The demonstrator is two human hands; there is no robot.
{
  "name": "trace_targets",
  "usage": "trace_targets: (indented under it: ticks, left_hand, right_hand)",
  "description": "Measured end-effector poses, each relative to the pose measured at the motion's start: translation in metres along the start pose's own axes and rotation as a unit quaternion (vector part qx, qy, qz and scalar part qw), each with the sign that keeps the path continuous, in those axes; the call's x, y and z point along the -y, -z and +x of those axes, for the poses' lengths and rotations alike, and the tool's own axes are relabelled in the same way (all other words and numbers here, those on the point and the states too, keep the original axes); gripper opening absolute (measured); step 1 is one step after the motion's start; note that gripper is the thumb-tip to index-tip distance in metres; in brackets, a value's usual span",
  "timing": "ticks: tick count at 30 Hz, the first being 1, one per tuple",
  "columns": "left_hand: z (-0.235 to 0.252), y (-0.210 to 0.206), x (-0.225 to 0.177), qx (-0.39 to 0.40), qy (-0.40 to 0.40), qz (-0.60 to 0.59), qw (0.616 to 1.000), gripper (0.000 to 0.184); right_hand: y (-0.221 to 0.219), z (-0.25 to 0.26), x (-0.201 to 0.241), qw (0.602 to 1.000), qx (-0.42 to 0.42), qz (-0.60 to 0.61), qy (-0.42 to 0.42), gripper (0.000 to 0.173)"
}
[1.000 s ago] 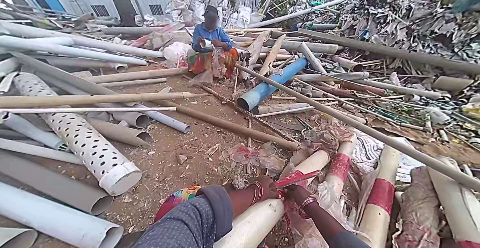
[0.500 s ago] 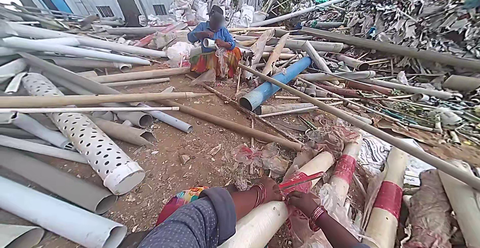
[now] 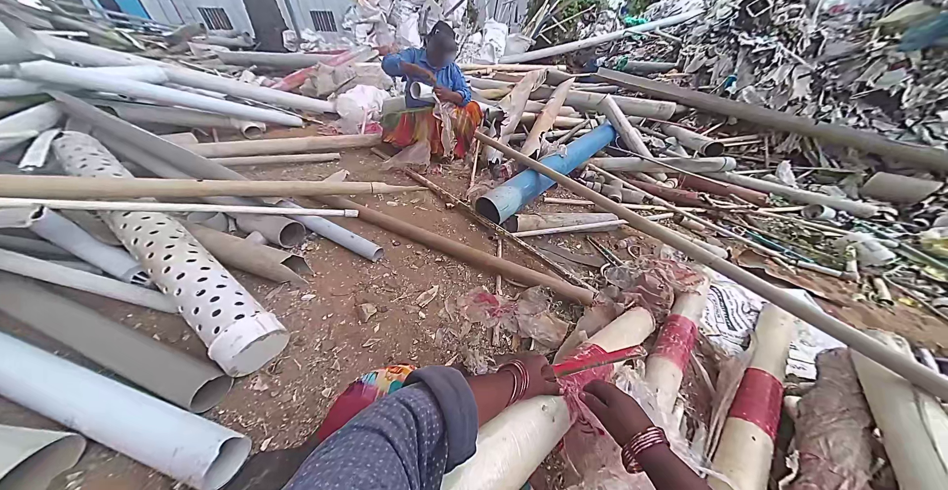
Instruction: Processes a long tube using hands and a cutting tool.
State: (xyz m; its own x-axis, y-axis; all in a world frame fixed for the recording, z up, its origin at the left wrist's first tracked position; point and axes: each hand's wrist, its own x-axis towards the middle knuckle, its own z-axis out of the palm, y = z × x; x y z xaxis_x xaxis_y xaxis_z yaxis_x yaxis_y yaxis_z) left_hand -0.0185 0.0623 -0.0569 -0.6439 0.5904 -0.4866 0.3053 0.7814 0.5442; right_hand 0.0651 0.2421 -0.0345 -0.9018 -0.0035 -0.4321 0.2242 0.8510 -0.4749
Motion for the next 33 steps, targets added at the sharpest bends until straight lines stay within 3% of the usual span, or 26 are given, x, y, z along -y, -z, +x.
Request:
trace_targets:
  ticks: [2, 7, 14, 23, 33]
  left_hand:
    - [-0.001, -0.002, -0.005, -0.007, -0.011, -0.002, 1.000, 0.057]
    - [0.002, -0.003, -0.023, -0.007, -0.019, 0.026, 0.999, 0.062]
    - [0.019, -0.007, -0.028, 0.000, -0.039, 0.074, 0.997, 0.042]
    - [0.024, -0.004, -0.007, 0.004, -0.078, 0.039, 0.996, 0.051]
    - [0.015, -0.001, -0.016, -0.007, -0.014, 0.038, 0.999, 0.042]
  right_hand:
    - [-0.007, 0.004, -0.008, 1.000, -0.019, -0.005, -0.017, 0.035]
    - [-0.025, 0.011, -0.011, 0.996, -0.016, -0.089, -0.024, 0.057]
    - [-0.021, 0.017, -0.011, 0.990, 0.005, -0.136, -0.030, 0.038]
    - [-0.012, 0.038, -0.030, 0.996, 0.000, -0.073, -0.055, 0.039]
    - [-0.005, 0.056, -0.054, 0.986, -0.038, -0.109, -0.117, 0.038]
